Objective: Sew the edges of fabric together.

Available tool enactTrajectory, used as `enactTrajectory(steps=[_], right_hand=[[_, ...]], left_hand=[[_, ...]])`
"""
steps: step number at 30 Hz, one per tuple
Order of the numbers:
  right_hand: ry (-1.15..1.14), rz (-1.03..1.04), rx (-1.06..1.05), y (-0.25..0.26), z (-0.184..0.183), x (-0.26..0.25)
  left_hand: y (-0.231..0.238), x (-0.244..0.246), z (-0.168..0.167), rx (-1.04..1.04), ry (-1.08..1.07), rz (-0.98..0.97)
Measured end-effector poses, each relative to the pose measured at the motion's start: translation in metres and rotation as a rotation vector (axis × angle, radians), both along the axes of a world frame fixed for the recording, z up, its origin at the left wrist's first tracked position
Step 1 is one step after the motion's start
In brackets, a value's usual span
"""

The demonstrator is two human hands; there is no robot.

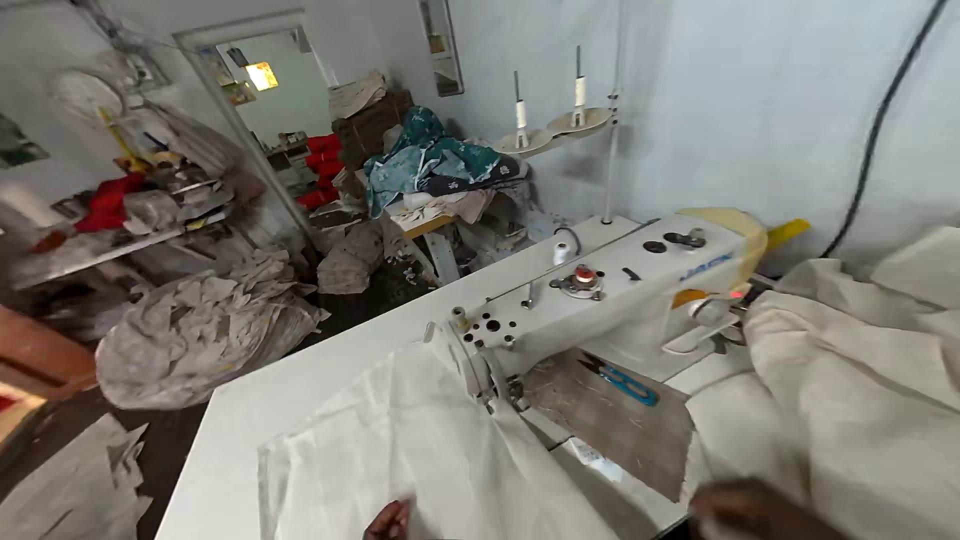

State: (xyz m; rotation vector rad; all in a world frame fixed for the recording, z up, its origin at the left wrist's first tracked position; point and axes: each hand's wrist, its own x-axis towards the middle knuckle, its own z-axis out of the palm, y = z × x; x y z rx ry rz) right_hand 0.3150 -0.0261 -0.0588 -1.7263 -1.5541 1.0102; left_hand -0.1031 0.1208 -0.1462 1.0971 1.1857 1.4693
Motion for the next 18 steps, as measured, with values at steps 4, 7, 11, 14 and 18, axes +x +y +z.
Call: enactTrajectory(steps=[4, 7, 11, 14, 18], right_hand=[[-0.303, -0.703, 0.486, 0.071, 0.086, 0.122], [-0.458, -0.829, 0.508, 0.140, 0.120, 0.205], [-0.025, -1.021, 0.141, 0.213, 0.124, 0.252], [0.262, -1.061, 0.235, 0.212, 0.102, 0.275], [0.566, -0.853, 0.736, 0.175, 0.037, 0.258]], left_hand=[[-0.009, 0.014, 0.001, 0.020, 0.397, -0.014], [0.017, 0.037, 0.031, -0.048, 0.741, -0.124], [0.061, 0.092, 0.048, 0.078, 0.763, -0.250], [0.075, 0.118, 0.020, 0.190, 0.809, -0.215], [0.059, 0.125, 0.007, 0.282, 0.943, -0.165]])
